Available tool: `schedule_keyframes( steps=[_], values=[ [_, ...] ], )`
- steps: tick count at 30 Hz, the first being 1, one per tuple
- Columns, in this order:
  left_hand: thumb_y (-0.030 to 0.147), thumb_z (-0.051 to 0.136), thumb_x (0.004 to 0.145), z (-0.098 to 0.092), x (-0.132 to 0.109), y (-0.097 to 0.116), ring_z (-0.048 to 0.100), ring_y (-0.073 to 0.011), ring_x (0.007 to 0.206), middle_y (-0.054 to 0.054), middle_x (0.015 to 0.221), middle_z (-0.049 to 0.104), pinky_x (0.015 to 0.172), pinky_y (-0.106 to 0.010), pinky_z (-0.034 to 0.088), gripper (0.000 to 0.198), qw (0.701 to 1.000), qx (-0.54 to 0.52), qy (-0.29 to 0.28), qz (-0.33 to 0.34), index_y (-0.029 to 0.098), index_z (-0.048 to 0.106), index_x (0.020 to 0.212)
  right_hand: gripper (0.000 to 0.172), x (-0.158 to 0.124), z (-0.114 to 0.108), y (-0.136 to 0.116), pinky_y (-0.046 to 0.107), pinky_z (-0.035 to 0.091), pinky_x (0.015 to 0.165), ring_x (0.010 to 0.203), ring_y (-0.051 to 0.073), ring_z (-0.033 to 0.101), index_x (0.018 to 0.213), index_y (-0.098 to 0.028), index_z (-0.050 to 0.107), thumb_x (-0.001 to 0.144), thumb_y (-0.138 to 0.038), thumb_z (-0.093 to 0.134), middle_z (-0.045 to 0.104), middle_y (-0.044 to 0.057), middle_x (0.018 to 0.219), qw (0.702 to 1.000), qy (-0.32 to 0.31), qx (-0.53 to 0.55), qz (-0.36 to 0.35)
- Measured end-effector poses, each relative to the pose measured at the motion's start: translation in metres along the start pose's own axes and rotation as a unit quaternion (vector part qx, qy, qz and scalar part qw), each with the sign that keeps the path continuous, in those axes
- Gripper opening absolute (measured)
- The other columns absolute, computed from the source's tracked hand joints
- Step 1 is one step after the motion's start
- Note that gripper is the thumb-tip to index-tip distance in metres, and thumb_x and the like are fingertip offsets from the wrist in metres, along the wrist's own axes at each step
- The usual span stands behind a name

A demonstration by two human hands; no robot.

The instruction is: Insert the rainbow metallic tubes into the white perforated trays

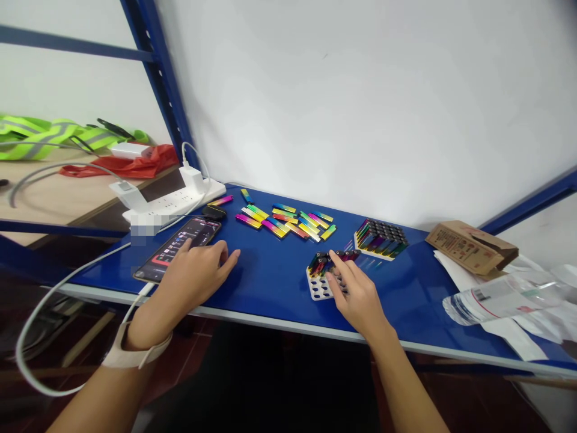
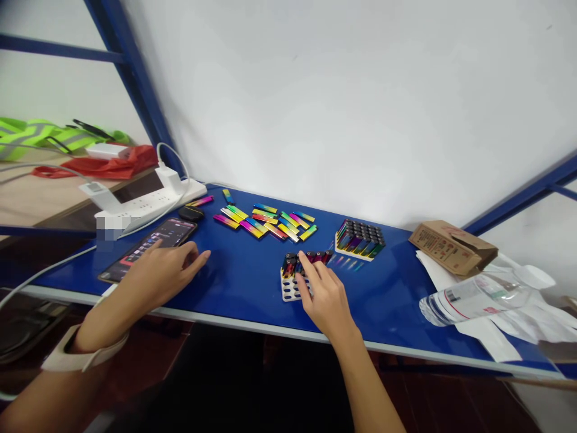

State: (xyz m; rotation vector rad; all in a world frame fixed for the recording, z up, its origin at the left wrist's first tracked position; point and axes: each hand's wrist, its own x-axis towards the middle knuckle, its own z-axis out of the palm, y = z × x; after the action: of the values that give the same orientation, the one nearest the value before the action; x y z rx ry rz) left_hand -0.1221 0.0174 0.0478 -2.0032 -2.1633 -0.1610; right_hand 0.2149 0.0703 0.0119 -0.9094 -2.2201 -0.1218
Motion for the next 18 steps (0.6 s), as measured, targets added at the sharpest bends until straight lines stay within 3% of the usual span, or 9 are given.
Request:
schedule_keyframes(
  steps=[5,10,18],
  values=[
    [0.050,0.030,0.107,0.000,0.002,-0.002,0.069,-0.0328,0.083,-0.007,0.078,0.069,0.088,-0.043,0.039,0.041,1.000,0.011,-0.022,0.003,0.020,0.051,0.087,0.048,-0.007,-0.004,-0.002,0.034,0.053,0.082,0.085,0.018,0.061,0.148,-0.018,0.047,0.101,-0.018,0.057,0.061,0.007,0.095,0.998,0.014,0.059,0.029],
    [0.055,0.033,0.105,-0.003,-0.001,0.000,0.068,-0.0320,0.076,-0.007,0.079,0.069,0.068,-0.037,0.037,0.042,0.998,-0.034,-0.031,-0.054,0.021,0.053,0.090,0.043,-0.012,-0.009,-0.004,0.033,0.052,0.080,0.077,0.015,0.058,0.141,-0.021,0.052,0.099,-0.016,0.060,0.062,0.005,0.095,0.994,0.046,0.090,0.046],
    [0.051,0.040,0.105,-0.008,-0.003,0.005,0.068,-0.0311,0.075,-0.007,0.079,0.070,0.067,-0.036,0.034,0.038,0.999,-0.025,-0.019,-0.040,0.021,0.055,0.090,0.039,-0.023,-0.012,-0.006,0.033,0.053,0.077,0.077,0.016,0.058,0.136,-0.023,0.054,0.098,-0.014,0.058,0.061,0.004,0.091,0.990,0.075,0.101,0.068]
  ],
)
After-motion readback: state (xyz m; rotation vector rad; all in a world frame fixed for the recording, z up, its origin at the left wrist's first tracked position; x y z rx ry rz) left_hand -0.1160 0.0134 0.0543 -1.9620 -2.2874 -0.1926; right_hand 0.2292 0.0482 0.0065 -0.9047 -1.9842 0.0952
